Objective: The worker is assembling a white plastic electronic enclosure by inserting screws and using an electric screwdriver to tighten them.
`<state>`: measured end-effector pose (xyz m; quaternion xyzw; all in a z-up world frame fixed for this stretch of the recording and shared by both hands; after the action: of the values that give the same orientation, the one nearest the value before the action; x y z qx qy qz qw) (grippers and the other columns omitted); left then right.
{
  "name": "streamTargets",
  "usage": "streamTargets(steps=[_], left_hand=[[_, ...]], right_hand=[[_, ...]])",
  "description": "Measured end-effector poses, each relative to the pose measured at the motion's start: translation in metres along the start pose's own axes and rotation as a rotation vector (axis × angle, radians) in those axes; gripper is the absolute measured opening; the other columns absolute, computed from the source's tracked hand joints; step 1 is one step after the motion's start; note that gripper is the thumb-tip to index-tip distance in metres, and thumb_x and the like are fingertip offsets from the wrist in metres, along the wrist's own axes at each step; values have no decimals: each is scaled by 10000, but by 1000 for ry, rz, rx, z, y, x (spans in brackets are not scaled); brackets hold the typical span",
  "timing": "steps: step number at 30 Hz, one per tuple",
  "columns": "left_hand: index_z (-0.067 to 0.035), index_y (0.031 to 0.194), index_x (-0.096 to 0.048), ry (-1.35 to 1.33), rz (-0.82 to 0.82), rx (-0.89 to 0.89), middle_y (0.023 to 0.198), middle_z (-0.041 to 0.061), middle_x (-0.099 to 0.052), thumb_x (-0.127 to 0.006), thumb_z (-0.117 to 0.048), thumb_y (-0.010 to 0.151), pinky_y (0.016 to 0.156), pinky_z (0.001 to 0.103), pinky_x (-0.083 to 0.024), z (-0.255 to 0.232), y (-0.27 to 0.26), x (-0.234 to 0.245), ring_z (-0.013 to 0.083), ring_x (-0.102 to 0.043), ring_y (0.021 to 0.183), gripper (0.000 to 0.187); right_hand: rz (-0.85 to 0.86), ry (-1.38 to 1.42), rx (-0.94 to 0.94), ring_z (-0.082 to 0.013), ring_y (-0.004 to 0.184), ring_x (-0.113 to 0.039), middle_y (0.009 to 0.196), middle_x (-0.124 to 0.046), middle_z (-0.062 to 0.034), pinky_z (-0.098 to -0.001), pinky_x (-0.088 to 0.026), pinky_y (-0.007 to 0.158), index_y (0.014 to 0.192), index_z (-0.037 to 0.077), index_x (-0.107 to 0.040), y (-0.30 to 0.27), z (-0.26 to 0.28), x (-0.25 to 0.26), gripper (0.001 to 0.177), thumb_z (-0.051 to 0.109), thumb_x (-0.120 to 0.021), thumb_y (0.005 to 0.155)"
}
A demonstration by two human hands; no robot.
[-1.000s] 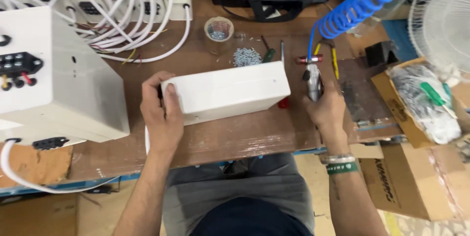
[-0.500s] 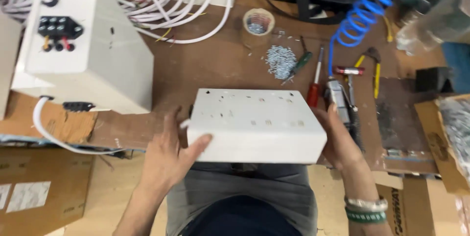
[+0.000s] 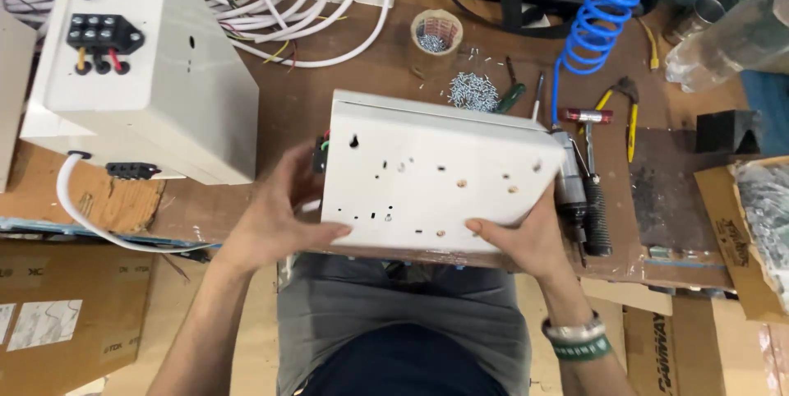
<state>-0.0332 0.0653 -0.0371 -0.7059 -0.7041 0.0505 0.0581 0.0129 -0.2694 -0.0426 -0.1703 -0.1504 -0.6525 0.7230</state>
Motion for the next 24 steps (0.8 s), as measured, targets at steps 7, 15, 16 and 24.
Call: streamTargets(steps=[7,15,16,24], left_hand=[[3,1440,-492,324,31,-192,1321,259,-626,-922,17,541,1157,540,-407,7,34,6,412,-531,1347,996],[-41,1508,-377,377,47,-179,1460,255,-503,-928,-288,597,1177,574,-364,-44,22,3,427,-482,1390,1093],[-67,1513,-328,313,65,-334,1526,228,-424,-868,-301,624,1174,600,-357,-61,19,-2,407,-450,1411,1066],[17,1393,-518,1529,6,-600,1286,218,-620,-480,-1046,752,1175,632,-289,-83,45,-72,377,-553,1286,1243]], right_hand=[[-149,27,565,-429,1268,-507,1256,-542,-344,-626,-340,1121,1522,-150,-269,10,22,-15,1316,86,-1023,470],[-77,47,485,-406,1303,-507,1389,-478,-278,-568,-411,1106,1508,-64,-320,11,25,-4,1115,461,-829,666],[-29,81,470,-379,1383,-465,1520,-410,-227,-489,-400,1153,1529,-10,-300,7,31,1,1074,673,-648,777],[-264,478,254,-205,1108,-565,1219,-610,-113,-351,-447,1003,1337,45,-542,22,36,-9,886,719,-104,965]])
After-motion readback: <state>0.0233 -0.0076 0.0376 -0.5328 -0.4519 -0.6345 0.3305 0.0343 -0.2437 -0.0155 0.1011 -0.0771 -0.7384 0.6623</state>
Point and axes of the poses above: each hand's wrist, its own y-axis towards the middle knuckle, its own x-axis out of the back of the hand, z = x × y, the point moved 4 cm from there along y, towards the middle knuckle
